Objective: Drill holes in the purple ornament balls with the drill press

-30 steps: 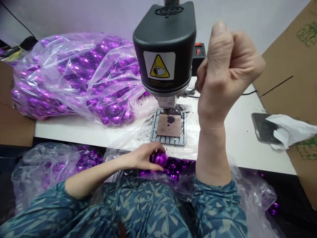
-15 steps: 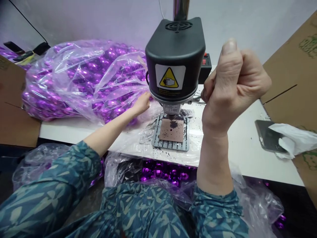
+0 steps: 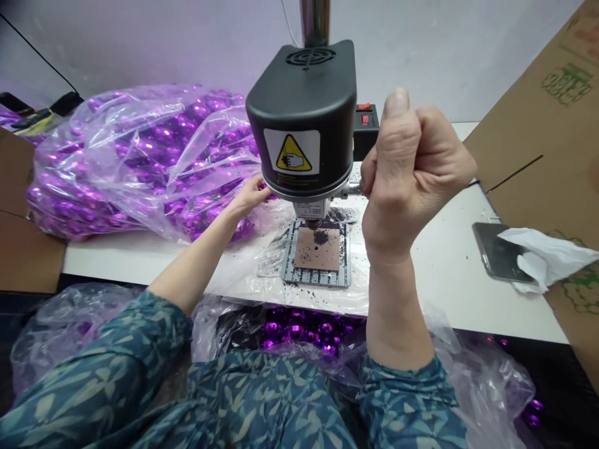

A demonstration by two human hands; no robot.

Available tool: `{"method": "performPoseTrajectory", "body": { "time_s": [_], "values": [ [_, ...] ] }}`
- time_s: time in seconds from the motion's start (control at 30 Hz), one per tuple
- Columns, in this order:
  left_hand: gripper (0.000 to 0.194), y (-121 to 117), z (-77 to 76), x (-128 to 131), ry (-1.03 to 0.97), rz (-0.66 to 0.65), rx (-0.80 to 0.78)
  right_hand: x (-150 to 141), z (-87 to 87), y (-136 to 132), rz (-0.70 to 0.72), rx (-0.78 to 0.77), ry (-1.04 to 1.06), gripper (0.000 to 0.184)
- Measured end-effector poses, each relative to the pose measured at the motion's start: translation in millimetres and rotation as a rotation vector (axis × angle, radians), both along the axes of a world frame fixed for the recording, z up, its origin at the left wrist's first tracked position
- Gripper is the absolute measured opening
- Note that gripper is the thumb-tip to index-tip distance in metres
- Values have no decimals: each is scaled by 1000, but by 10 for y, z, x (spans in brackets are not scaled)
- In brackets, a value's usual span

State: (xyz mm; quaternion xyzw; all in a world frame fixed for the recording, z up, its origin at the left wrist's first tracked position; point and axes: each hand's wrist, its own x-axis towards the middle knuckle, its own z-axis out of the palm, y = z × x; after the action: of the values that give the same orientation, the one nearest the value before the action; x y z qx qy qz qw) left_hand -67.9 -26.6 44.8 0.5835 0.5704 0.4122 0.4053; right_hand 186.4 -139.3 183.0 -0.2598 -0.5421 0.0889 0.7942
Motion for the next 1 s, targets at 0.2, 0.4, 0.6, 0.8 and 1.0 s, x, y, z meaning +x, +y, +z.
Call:
{"method": "performPoseTrajectory", "body": {
  "time_s": [0.2, 0.4, 0.6, 0.8, 1.0],
  "values": [
    [29, -711, 69, -89, -574, -63, -230, -7, -16, 21, -23, 21, 4, 48],
    [54, -1106, -332, 244, -577, -216, -117, -10, -30, 27, -11, 25, 18, 46],
    [58, -1152, -671, 584, -498, -246, 3, -16, -60, 23, -10, 58, 16, 48],
    [60, -1071, -690, 711, -330, -277, 57, -46, -63, 2, -22, 19, 41, 50],
    [54, -1164, -605, 776, -154, -323, 135, -75, -58, 17, 2, 65, 95, 51]
  ]
}}
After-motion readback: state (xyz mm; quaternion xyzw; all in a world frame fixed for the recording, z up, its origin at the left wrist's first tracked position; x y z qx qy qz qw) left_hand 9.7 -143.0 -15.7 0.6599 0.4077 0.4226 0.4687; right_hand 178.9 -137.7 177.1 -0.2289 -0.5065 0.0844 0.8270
